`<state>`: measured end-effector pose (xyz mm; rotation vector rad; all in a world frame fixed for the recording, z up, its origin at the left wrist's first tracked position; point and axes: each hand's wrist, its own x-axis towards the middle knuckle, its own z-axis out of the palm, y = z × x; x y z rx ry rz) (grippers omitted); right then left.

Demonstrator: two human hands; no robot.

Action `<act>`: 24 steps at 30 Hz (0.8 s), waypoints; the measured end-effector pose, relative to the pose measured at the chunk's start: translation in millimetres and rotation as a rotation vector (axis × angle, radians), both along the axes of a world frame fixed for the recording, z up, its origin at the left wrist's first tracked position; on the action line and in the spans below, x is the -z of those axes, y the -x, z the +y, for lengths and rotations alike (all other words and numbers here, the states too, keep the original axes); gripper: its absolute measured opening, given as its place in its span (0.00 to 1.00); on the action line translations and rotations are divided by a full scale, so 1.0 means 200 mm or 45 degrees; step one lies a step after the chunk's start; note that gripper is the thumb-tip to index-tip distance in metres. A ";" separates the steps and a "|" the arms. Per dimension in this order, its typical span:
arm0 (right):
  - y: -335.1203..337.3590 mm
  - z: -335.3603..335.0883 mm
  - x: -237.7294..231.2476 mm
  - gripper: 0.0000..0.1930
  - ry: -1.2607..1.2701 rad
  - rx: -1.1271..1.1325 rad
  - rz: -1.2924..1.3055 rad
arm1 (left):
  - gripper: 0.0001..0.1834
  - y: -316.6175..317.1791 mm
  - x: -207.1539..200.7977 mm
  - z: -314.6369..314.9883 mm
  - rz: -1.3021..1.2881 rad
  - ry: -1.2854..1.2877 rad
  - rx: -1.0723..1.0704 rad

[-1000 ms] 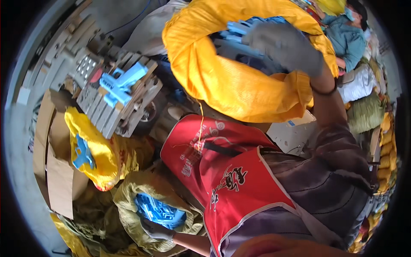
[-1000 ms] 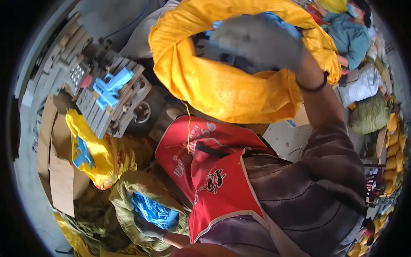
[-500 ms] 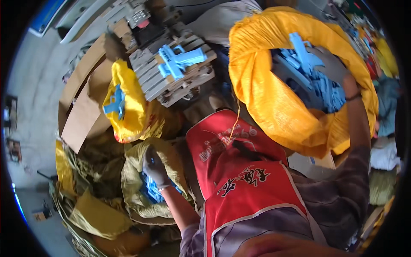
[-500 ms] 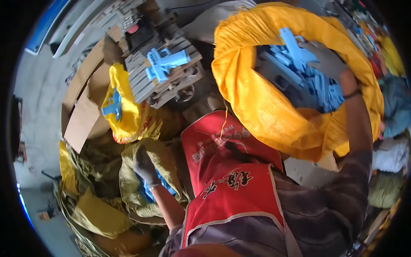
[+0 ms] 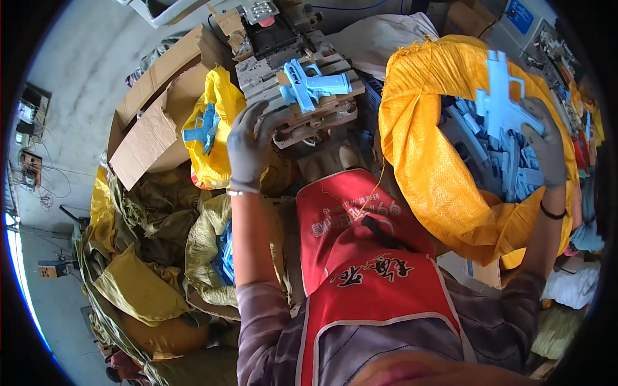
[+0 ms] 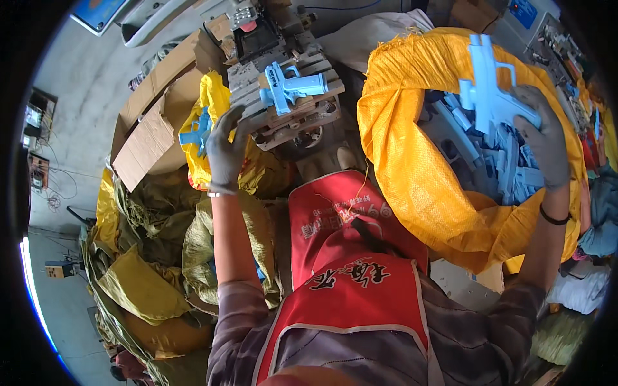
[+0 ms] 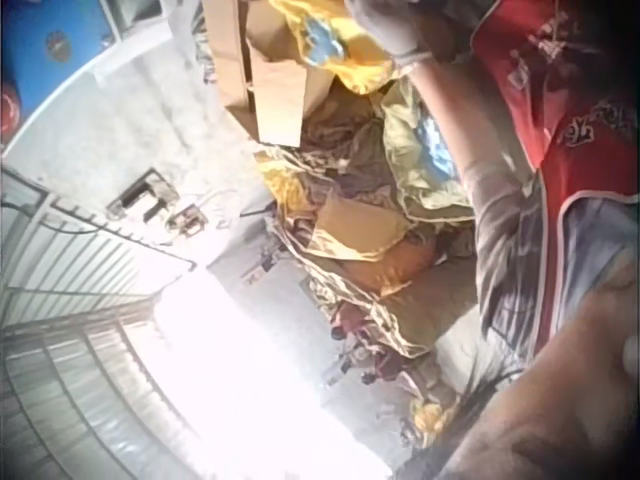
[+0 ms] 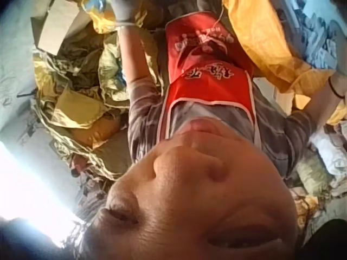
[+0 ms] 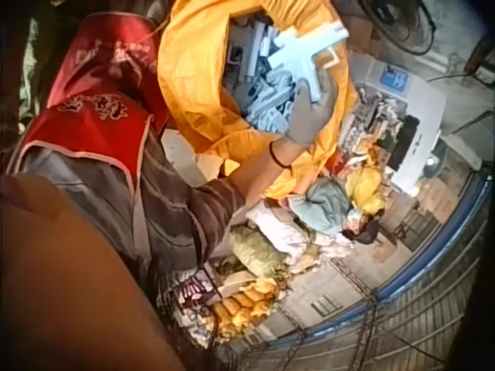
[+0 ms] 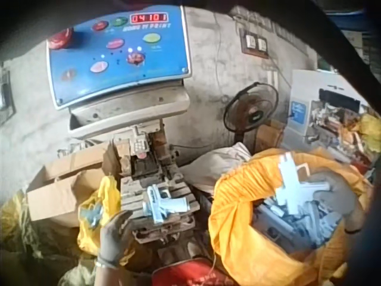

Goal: The person stamps toy guns by retrieving each gun from a yellow bag, positioning it onto a printing machine fixture, and transferring the printed gun into another sack.

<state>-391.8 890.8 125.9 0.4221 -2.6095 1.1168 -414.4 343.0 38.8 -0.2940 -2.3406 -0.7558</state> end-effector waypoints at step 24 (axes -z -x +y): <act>0.49 -0.92 0.11 0.24 -0.084 -0.623 0.308 | 0.18 -0.08 0.20 -0.07 0.064 -0.424 -0.169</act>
